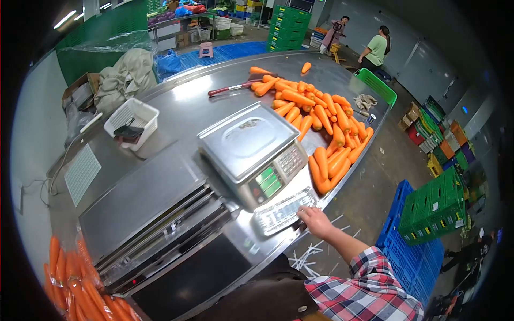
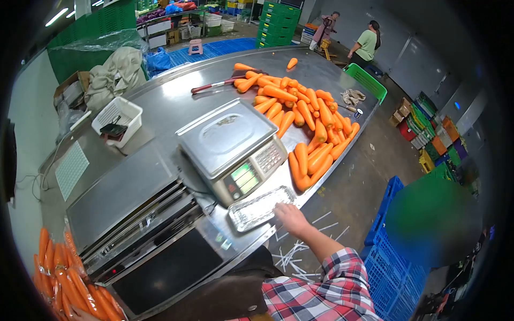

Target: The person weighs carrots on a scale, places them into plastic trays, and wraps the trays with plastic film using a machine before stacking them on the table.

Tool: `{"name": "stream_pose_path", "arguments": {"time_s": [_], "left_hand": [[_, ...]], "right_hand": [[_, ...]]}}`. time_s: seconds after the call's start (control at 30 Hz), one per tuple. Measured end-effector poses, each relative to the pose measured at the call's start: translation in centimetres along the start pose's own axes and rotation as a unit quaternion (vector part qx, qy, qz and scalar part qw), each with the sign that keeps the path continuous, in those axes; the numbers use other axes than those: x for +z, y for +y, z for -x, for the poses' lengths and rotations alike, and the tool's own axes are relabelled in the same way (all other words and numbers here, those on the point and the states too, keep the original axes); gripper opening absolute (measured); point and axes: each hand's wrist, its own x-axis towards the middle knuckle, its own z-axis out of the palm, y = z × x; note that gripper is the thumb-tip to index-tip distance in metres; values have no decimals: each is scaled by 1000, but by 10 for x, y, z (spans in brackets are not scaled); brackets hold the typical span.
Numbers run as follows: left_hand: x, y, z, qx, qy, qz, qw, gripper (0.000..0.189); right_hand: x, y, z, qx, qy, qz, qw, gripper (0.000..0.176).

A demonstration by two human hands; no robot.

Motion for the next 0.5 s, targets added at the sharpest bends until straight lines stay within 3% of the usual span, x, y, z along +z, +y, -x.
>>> {"name": "stream_pose_path", "arguments": {"time_s": [0.03, 0.1, 0.17, 0.2, 0.23, 0.27, 0.3, 0.33, 0.4, 0.43, 0.5], "left_hand": [[-7, 24, 10, -26, -46, 131, 990, 33], [-17, 72, 36, -72, -134, 381, 912, 37], [-32, 130, 70, 50, -285, 477, 830, 30], [-77, 186, 99, 51, -295, 499, 813, 29], [-95, 218, 127, 94, -361, 482, 793, 28], [-126, 254, 157, 120, -473, 513, 706, 25], [-170, 295, 186, 162, -522, 502, 670, 24], [-196, 321, 210, 252, -572, 517, 586, 33], [-241, 368, 243, 588, -485, 449, 466, 55], [-260, 385, 260, 614, -456, 473, 438, 46], [-244, 396, 289, 623, -469, 469, 415, 34]], "right_hand": [[-3, 9, -3, -11, -31, -42, 999, 26], [-1, 26, -9, -63, -51, -90, 993, 19], [1, 41, -16, -142, -25, -113, 983, 12], [-2, 46, -20, -181, -9, -131, 975, 9], [-3, 51, -22, -210, 0, -156, 965, 9], [-4, 56, -24, -238, 7, -180, 954, 9], [-5, 59, -28, -247, 14, -175, 953, 14], [-10, 63, -34, -252, 18, -204, 946, 17], [-30, 72, -50, -263, 26, -257, 929, 23], [-40, 75, -58, -261, 91, -281, 919, 32], [-55, 92, -73, -271, 96, -299, 910, 31]]}}
